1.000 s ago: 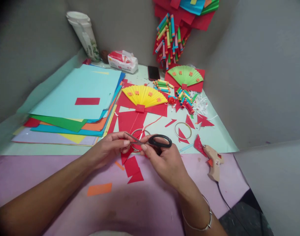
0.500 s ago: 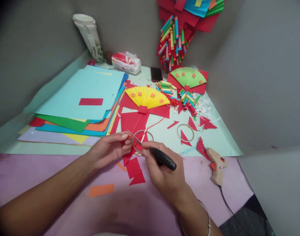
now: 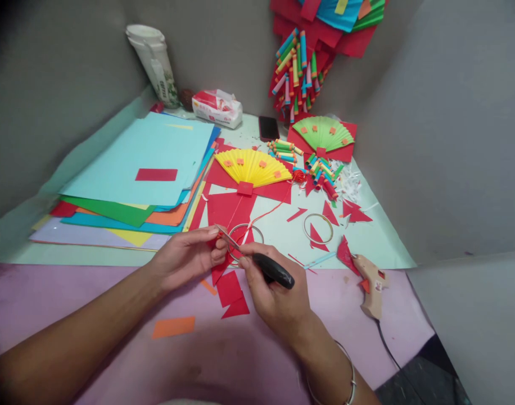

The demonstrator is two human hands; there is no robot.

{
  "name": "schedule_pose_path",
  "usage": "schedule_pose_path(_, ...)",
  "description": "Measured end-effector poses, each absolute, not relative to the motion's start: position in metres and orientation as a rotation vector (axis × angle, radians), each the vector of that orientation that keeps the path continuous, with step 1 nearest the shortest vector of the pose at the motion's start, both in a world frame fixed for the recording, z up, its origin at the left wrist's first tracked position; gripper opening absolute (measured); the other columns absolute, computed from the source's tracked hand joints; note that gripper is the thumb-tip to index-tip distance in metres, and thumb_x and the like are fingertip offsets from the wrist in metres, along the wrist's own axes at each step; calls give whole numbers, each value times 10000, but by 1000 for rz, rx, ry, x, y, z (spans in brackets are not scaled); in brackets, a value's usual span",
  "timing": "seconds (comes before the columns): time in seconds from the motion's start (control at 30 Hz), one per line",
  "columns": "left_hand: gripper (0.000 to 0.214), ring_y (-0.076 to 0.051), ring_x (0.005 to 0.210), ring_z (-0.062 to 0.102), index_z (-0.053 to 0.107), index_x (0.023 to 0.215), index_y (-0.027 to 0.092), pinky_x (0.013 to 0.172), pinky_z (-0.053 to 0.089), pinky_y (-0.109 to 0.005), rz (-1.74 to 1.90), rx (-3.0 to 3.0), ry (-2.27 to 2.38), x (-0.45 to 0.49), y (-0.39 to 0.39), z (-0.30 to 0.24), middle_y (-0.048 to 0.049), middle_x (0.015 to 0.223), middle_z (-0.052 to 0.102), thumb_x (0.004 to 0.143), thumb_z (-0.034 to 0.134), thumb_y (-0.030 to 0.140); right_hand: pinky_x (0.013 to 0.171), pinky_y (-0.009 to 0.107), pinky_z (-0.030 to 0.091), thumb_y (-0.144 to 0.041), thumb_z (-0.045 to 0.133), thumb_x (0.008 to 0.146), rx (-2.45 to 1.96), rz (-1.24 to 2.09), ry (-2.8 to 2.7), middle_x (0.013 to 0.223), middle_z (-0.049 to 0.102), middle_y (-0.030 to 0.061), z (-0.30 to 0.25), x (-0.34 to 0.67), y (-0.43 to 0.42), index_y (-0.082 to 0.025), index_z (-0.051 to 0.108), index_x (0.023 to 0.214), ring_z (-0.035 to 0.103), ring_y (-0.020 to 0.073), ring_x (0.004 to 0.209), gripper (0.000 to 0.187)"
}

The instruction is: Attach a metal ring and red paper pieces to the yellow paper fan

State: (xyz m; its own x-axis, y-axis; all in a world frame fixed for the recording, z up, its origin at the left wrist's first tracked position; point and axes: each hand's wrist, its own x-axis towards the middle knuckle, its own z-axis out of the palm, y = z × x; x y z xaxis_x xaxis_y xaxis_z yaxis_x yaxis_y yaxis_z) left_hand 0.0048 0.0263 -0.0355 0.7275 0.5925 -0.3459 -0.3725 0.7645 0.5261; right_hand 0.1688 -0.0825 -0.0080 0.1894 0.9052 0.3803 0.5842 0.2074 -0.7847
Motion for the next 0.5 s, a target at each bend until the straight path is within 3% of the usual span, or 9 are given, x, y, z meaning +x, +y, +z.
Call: schedule_pose_path(0.5, 82, -90, 576, 490, 670, 831, 115, 558, 388, -189, 586, 773, 584, 4, 25, -38, -13, 659, 563, 820, 605, 163, 517, 212, 455, -286, 608, 893, -1541, 770, -1333, 717, 703, 16, -1, 181, -77, -195, 674, 983, 566, 111, 562, 144)
